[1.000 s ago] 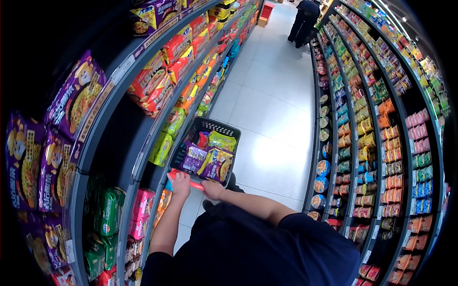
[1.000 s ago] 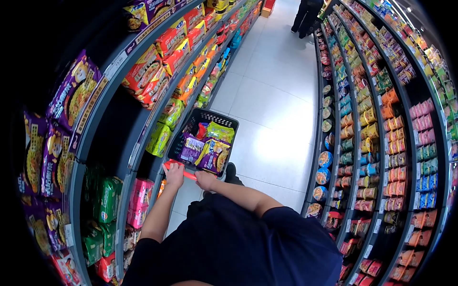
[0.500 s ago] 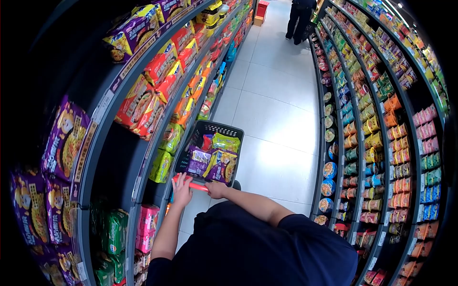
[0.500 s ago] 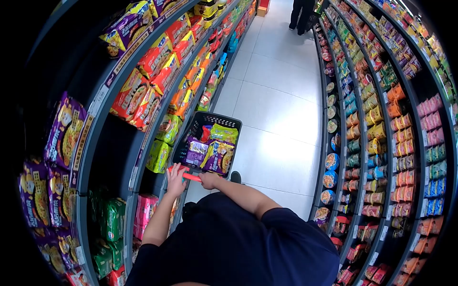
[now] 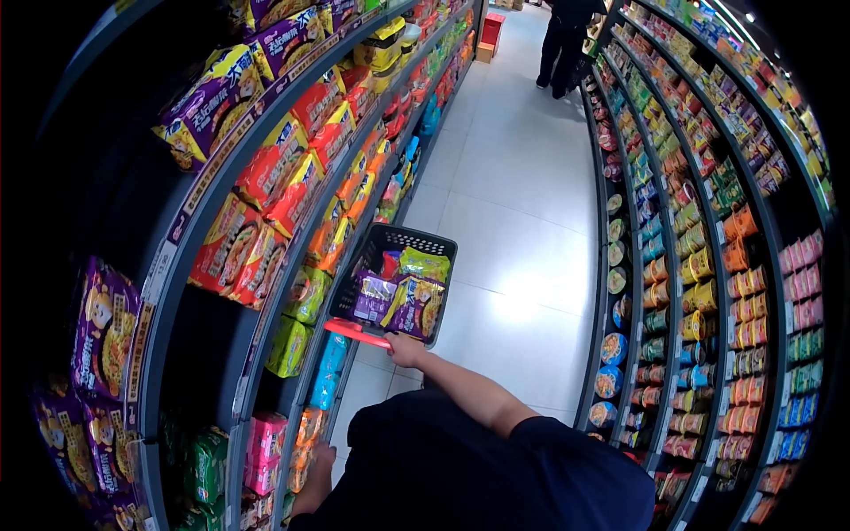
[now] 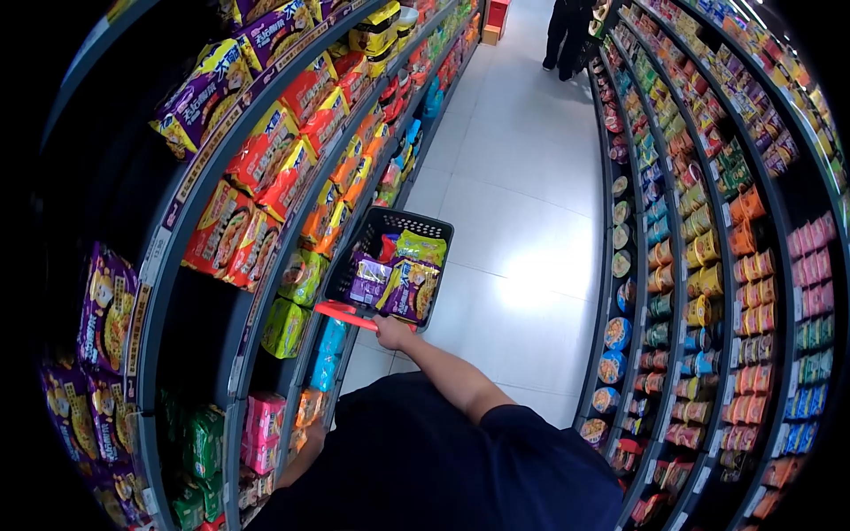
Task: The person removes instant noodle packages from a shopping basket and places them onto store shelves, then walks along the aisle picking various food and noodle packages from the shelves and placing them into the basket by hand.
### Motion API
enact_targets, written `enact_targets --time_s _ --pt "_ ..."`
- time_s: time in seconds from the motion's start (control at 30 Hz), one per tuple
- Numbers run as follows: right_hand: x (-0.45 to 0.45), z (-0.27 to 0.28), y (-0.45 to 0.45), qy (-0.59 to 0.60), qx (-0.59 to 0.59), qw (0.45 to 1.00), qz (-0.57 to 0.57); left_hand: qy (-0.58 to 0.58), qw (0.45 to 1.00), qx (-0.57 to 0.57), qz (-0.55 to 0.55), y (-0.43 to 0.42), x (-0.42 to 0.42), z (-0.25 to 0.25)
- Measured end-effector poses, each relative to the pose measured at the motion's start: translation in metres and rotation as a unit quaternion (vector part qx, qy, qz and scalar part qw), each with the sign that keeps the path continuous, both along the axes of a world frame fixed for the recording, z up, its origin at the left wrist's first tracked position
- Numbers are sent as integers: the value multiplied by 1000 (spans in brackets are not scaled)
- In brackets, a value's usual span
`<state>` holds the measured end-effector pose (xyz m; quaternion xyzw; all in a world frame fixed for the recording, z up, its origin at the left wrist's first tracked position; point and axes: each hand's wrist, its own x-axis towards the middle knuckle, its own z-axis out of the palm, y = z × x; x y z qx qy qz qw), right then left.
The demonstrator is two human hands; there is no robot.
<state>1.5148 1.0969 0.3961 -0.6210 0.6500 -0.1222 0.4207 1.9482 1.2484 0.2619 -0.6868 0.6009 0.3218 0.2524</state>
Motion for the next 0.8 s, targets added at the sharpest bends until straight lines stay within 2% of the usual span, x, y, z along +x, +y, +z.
enact_targets --time_s 0.03,0.13,0.17,0.27,0.33,0.4,0.47,0.53,0.6,0.63,0.67,0.7,0.77,0.8 --pt "-6 -2 -7 -1 2 1000 -6 23 997 -45 60 8 0 4" --pt "-25 -18 -34 -5 -4 1000 -9 86 968 -62 226 3 -12 11" --pt "-33 -23 -42 -7 -6 1000 -8 81 971 -44 223 -5 -24 24" --pt "-54 -23 -66 -19 5 1000 4 121 969 -116 181 -34 -53 33" --pt "-64 -14 -77 -1 -4 1000 -19 141 963 -78 215 -64 -73 41" --pt "-72 -30 -87 24 -28 999 -28 134 970 -194 65 -91 -82 36" --pt "-78 -31 -96 36 -18 999 -36 188 954 -222 68 -128 -92 38" --pt "-79 -29 -106 66 41 996 -49 264 934 -230 70 -165 -105 43" --pt "-80 -21 -118 134 49 990 9 364 901 -225 72 -211 -126 45" --pt "-78 -10 -129 144 119 982 31 402 887 -218 69 -235 -143 53" --pt "-74 0 -138 152 190 969 50 439 871 -209 65 -258 -163 76" --pt "-72 -7 -139 160 153 973 67 473 856 -199 59 -278 -182 100" --pt "-66 -1 -145 177 176 963 104 499 820 -273 -56 -315 -215 155" --pt "-62 1 -145 190 186 958 108 518 809 -269 -75 -328 -230 185"
